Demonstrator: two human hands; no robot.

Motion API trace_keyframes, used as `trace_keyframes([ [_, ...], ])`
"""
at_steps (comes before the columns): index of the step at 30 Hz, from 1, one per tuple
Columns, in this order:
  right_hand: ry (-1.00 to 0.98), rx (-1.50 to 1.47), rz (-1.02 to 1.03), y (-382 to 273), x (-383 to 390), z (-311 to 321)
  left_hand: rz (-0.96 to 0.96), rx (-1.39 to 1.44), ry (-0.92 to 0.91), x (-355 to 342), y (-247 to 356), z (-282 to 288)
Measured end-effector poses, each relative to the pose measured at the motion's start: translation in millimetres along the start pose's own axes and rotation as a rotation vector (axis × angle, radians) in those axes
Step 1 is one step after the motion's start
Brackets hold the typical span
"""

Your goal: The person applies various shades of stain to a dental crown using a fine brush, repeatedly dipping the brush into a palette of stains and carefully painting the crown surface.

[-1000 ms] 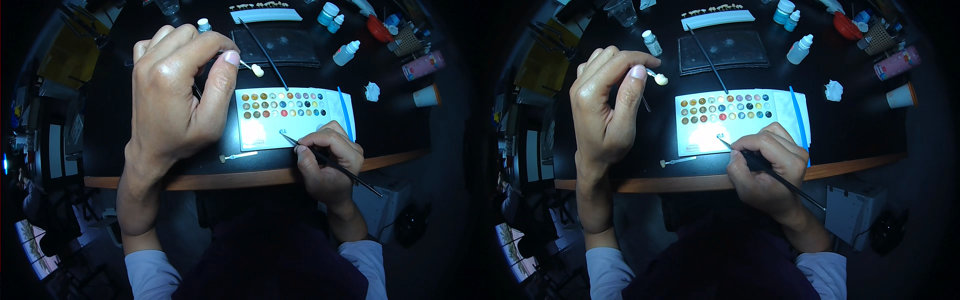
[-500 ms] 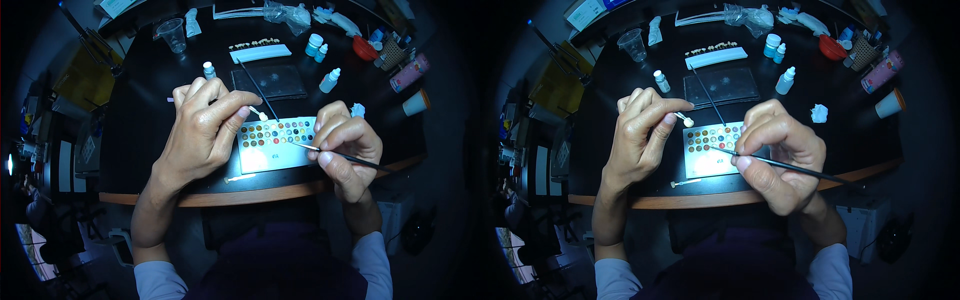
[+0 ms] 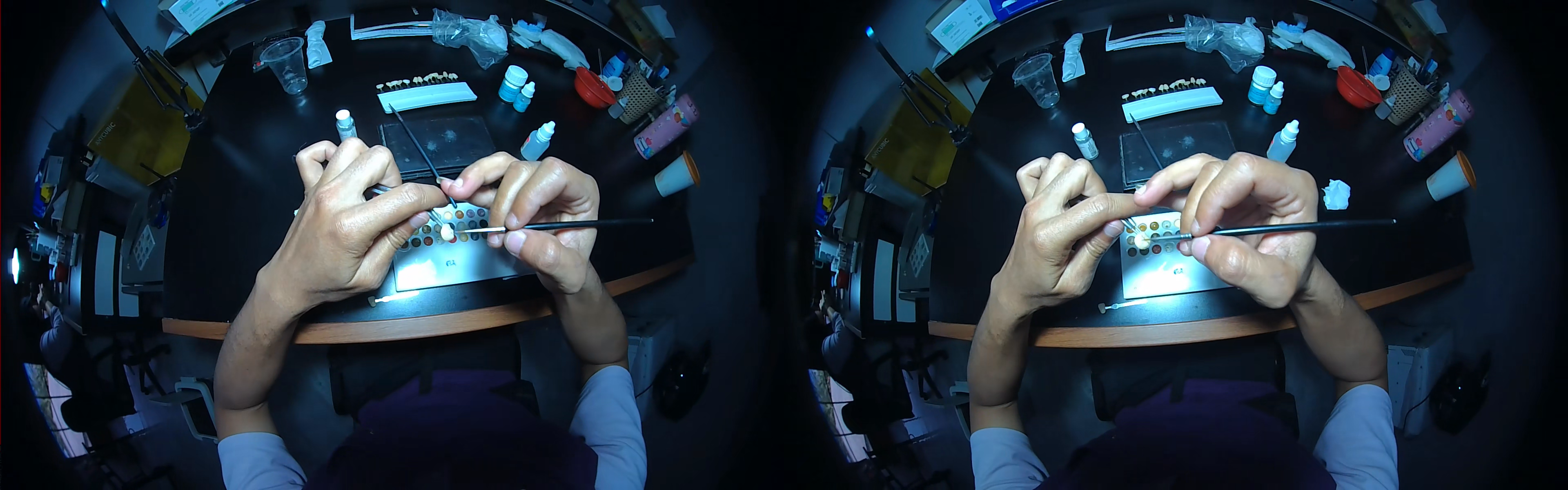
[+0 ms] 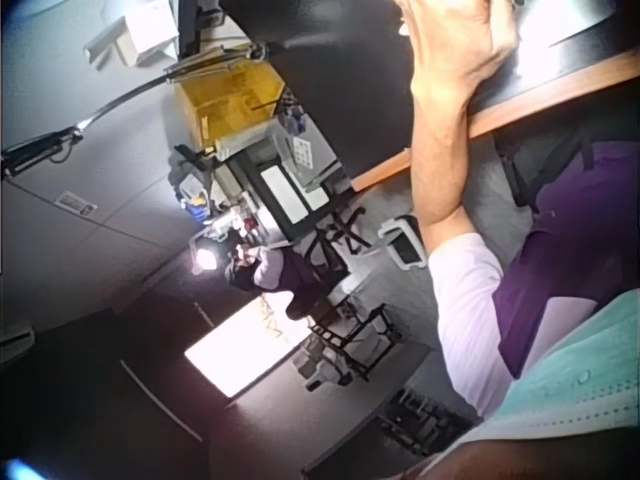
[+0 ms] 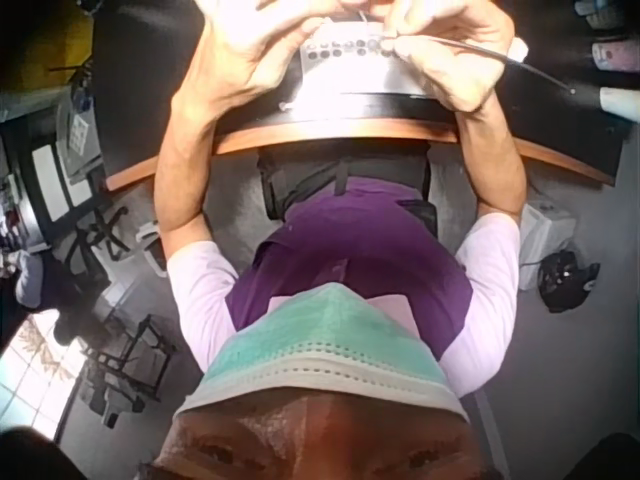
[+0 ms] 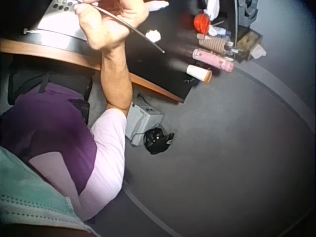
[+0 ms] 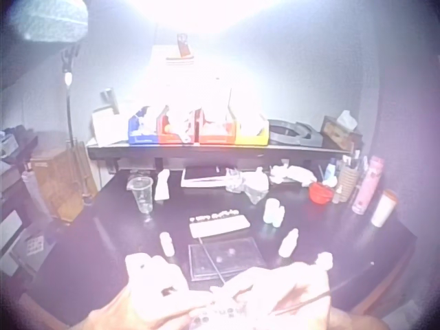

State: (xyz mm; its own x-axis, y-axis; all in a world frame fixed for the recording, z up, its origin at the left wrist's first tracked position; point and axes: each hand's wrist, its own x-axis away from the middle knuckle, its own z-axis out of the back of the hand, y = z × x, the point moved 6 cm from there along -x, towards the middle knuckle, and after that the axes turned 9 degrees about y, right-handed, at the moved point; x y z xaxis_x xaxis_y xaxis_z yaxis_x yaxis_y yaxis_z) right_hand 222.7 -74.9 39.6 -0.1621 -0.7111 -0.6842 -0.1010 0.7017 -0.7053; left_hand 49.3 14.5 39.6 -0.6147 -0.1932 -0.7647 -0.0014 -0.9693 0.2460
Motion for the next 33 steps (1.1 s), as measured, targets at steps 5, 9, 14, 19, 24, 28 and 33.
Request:
trace_keyframes([
  [5, 0.032, 0.026, 0.041, -1.9, 3.8, -2.3, -0.022, 0.007, 0.0, -0.3, -0.3, 3.8],
  [9, 0.0, 0.028, 0.053, 1.8, 6.9, -2.2, -0.061, 0.035, 0.019, -0.6, 1.1, 2.8],
  [14, 0.007, 0.037, 0.069, 4.8, 9.5, -5.0, -0.063, 0.02, 0.007, 0.3, 1.9, 3.1],
  [19, 0.03, 0.036, 0.1, 6.0, 11.8, -3.0, -0.081, 0.009, -0.01, 0.5, 1.6, 1.1],
  [24, 0.013, 0.071, 0.121, 4.8, 12.2, -2.0, -0.095, 0.012, -0.015, 0.6, 3.1, 1.8],
  [28, -0.018, 0.11, 0.136, 2.6, 11.8, -2.9, -0.099, 0.023, -0.014, 0.2, 3.6, 2.6],
  [33, -0.018, 0.112, 0.158, 1.8, 10.8, -5.8, -0.094, 0.015, -0.022, 0.3, 4.1, 3.0],
])
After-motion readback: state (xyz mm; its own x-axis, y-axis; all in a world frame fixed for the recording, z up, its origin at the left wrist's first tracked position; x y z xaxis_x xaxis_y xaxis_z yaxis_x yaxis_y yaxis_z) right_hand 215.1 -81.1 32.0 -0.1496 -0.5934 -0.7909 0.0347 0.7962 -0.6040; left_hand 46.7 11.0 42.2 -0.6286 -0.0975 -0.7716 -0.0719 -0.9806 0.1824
